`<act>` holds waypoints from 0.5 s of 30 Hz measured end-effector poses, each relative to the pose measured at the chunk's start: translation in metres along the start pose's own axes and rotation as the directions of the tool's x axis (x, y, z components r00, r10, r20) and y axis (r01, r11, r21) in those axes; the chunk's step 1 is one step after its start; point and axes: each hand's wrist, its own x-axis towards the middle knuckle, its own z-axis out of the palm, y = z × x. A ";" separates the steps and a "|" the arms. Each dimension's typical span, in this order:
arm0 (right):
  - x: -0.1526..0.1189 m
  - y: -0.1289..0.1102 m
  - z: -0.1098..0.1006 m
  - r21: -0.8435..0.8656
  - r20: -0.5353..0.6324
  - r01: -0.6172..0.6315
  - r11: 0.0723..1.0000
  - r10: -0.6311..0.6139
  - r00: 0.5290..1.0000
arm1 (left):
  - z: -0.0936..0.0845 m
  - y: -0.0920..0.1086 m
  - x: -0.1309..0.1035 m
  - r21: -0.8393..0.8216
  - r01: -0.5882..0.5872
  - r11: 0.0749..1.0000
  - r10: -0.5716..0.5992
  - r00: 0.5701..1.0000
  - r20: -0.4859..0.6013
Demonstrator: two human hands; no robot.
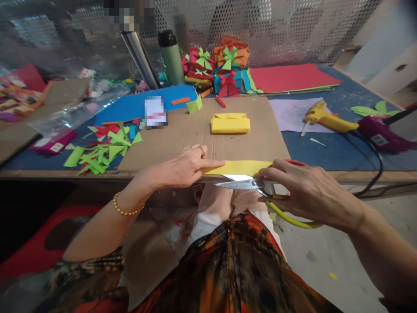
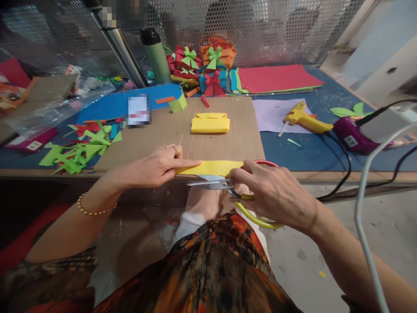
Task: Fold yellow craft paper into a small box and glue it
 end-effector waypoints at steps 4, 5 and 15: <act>0.004 -0.001 0.000 -0.018 -0.007 0.024 1.000 -0.024 1.000 | 0.000 -0.001 0.000 -0.009 -0.004 1.000 0.004 1.000 -0.003; 0.007 -0.001 0.001 -0.029 -0.013 0.033 0.999 -0.034 0.999 | 0.000 -0.001 0.000 -0.009 -0.002 1.000 0.002 1.000 -0.002; 0.008 -0.003 0.002 0.005 -0.007 0.038 0.999 -0.038 0.999 | 0.003 -0.001 -0.001 0.028 -0.017 0.999 0.018 0.999 -0.028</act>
